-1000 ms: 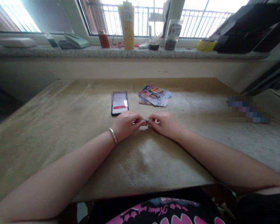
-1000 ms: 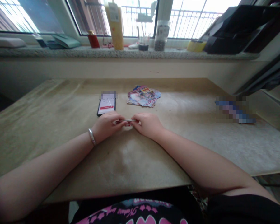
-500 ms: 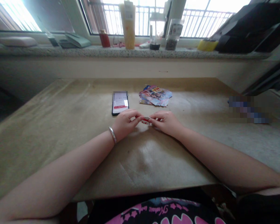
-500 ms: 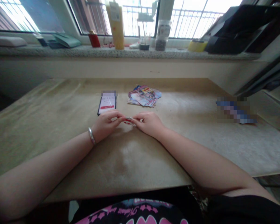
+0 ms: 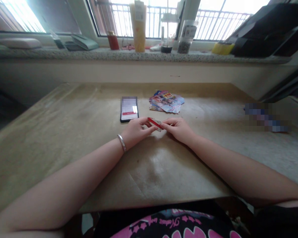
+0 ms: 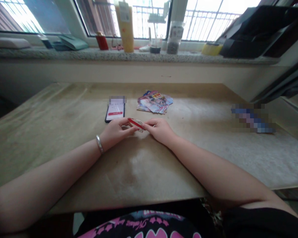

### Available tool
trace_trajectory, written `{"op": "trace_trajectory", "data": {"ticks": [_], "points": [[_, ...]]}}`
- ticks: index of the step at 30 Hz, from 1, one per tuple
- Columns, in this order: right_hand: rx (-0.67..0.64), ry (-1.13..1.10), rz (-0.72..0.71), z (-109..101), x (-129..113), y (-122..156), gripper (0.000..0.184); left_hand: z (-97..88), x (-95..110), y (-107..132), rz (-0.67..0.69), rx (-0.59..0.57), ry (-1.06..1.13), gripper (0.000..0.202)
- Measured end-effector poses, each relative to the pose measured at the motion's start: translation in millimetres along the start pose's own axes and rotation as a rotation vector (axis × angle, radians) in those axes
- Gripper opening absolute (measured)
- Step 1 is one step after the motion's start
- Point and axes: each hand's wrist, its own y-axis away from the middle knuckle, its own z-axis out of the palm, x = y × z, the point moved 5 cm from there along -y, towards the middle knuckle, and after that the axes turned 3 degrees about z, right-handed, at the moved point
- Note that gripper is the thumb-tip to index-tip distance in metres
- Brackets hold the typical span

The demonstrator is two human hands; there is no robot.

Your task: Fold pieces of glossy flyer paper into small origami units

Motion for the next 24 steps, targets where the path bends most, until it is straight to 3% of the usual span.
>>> {"op": "trace_trajectory", "data": {"ticks": [6,12,24], "points": [[-0.034,-0.017,0.008,5,-2,1,0.028,1.7,1,1,0.033,-0.017,0.075,0.017],[0.003,0.176,-0.053,7,-7,3,0.028,-2.6,10,1,0.114,0.067,-0.193,0.014],[0.063,0.034,-0.040,3,-1,3,0.030,-3.3,10,0,0.180,0.077,-0.089,0.018]]}}
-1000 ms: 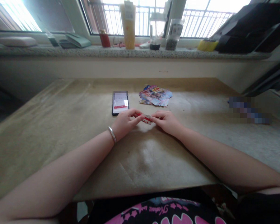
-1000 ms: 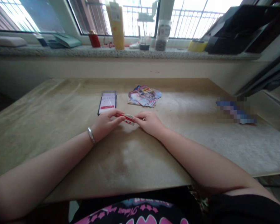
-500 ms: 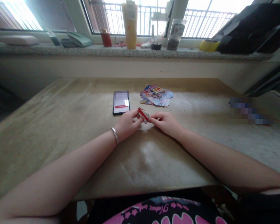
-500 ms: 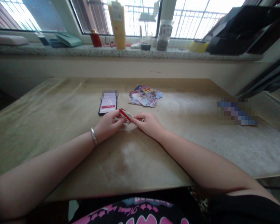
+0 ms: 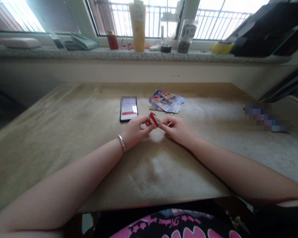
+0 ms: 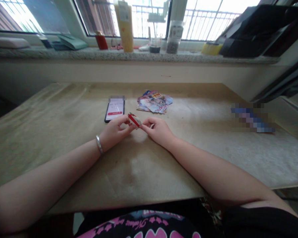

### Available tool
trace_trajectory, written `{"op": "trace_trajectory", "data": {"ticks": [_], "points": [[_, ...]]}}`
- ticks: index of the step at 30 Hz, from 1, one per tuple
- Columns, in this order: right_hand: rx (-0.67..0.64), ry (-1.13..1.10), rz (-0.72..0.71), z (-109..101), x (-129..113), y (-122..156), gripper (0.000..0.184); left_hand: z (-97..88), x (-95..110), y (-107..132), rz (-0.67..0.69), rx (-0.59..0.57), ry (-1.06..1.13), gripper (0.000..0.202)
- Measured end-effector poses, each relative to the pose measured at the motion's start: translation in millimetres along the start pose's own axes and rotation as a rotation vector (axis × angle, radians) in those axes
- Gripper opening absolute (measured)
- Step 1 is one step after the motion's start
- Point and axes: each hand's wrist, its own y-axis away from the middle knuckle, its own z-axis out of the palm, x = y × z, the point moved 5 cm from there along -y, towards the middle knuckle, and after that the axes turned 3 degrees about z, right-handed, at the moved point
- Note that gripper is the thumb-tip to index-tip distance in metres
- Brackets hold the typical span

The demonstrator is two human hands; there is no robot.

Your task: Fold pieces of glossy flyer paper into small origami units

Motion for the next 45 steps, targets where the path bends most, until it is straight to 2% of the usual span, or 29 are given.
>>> {"op": "trace_trajectory", "data": {"ticks": [8,14,19,29,36,40,45], "points": [[-0.034,-0.058,0.025,2,3,-1,0.025,5.1,-4,2,-0.045,-0.096,-0.037,0.023],[-0.072,-0.084,0.057,4,2,-1,0.027,6.5,-1,1,0.039,-0.114,-0.136,0.021],[-0.087,-0.006,0.041,4,-3,0,0.026,8.6,-1,-1,0.069,-0.141,-0.202,0.021],[-0.103,0.044,-0.042,4,-4,-1,0.018,11.1,1,-1,0.119,-0.166,-0.094,0.023],[0.023,0.196,-0.177,-4,-11,1,0.017,9.1,0,-1,0.047,-0.142,-0.023,0.015],[0.027,0.281,-0.247,-4,-14,4,0.014,2.0,0,-1,0.060,-0.024,0.037,0.016],[0.012,0.340,-0.302,-3,-17,7,0.015,1.1,-5,-2,0.020,-0.033,0.147,0.023]]}}
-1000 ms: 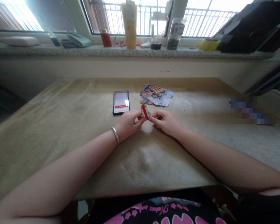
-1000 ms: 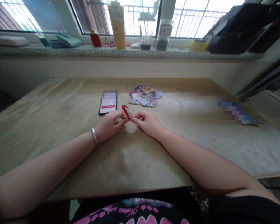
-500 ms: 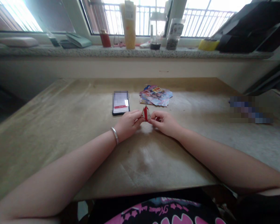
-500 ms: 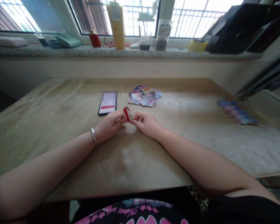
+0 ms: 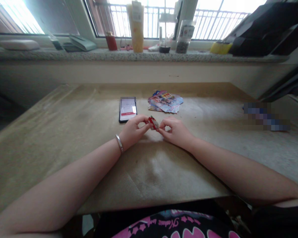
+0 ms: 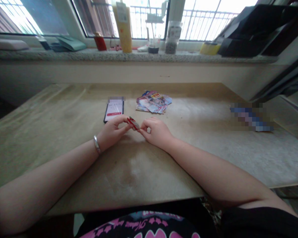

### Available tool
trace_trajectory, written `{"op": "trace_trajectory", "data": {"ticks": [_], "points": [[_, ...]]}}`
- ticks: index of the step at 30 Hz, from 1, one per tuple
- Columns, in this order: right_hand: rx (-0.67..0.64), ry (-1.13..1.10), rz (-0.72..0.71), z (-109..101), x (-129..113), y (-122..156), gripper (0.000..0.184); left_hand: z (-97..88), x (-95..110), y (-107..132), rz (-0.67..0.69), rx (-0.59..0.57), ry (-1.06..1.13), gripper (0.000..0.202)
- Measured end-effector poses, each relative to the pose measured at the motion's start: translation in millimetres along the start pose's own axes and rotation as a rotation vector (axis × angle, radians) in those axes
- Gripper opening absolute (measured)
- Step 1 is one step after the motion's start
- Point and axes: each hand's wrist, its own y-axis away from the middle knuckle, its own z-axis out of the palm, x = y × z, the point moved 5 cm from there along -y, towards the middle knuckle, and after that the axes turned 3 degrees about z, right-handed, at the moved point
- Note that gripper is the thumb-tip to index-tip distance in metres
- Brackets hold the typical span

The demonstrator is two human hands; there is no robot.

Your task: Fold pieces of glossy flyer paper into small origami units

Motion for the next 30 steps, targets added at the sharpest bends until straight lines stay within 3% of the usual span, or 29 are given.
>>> {"op": "trace_trajectory", "data": {"ticks": [11,13,17,30], "points": [[-0.087,0.043,-0.112,3,-6,2,0.012,0.1,0,-2,-0.050,-0.036,0.085,0.025],[-0.042,-0.028,-0.090,0,-5,2,0.005,-0.3,-2,-2,-0.075,-0.033,0.066,0.023],[0.088,-0.138,-0.085,-8,-1,3,0.009,2.2,-6,-1,-0.124,-0.061,0.052,0.021],[0.063,-0.189,-0.055,-6,-4,1,0.007,6.5,-6,-1,-0.123,-0.136,0.083,0.017]]}}
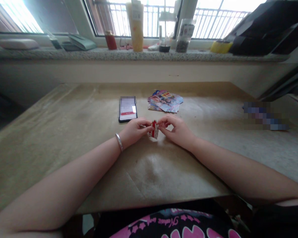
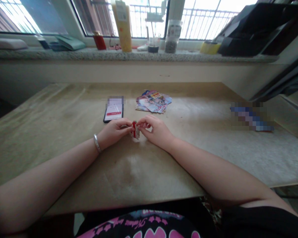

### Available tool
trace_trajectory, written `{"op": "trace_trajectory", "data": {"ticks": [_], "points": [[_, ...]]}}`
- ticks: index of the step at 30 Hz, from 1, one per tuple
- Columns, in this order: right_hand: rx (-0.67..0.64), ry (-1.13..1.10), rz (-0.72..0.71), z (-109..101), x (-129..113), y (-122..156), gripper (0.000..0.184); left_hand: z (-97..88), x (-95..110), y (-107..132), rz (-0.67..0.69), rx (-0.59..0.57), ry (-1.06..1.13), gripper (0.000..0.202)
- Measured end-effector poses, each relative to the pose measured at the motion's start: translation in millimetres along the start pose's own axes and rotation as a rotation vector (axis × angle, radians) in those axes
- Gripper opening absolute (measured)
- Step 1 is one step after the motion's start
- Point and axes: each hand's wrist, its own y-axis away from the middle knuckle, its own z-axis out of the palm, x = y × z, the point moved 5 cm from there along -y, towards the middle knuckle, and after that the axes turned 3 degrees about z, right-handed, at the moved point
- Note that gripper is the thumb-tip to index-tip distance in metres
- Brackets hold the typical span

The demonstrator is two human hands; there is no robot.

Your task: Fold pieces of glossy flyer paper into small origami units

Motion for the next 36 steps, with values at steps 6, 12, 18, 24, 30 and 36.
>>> {"op": "trace_trajectory", "data": {"ticks": [6,12,18,24,30,36], "points": [[-0.036,-0.132,0.128,5,8,0,0.012,2.7,-1,1,0.034,-0.027,0.009,0.014],[-0.074,-0.183,0.106,6,8,1,0.012,3.9,-1,1,0.055,-0.049,0.003,0.017],[-0.140,-0.218,0.116,6,9,1,0.011,7.4,4,3,0.082,-0.106,0.036,0.022],[-0.233,-0.344,0.162,11,18,1,0.014,9.8,7,4,0.029,-0.166,0.097,0.031],[-0.260,-0.426,0.210,14,23,1,0.017,13.0,7,5,-0.002,-0.241,0.226,0.039],[-0.307,-0.374,0.191,13,16,3,0.015,15.5,7,5,-0.017,-0.291,0.270,0.039]]}}
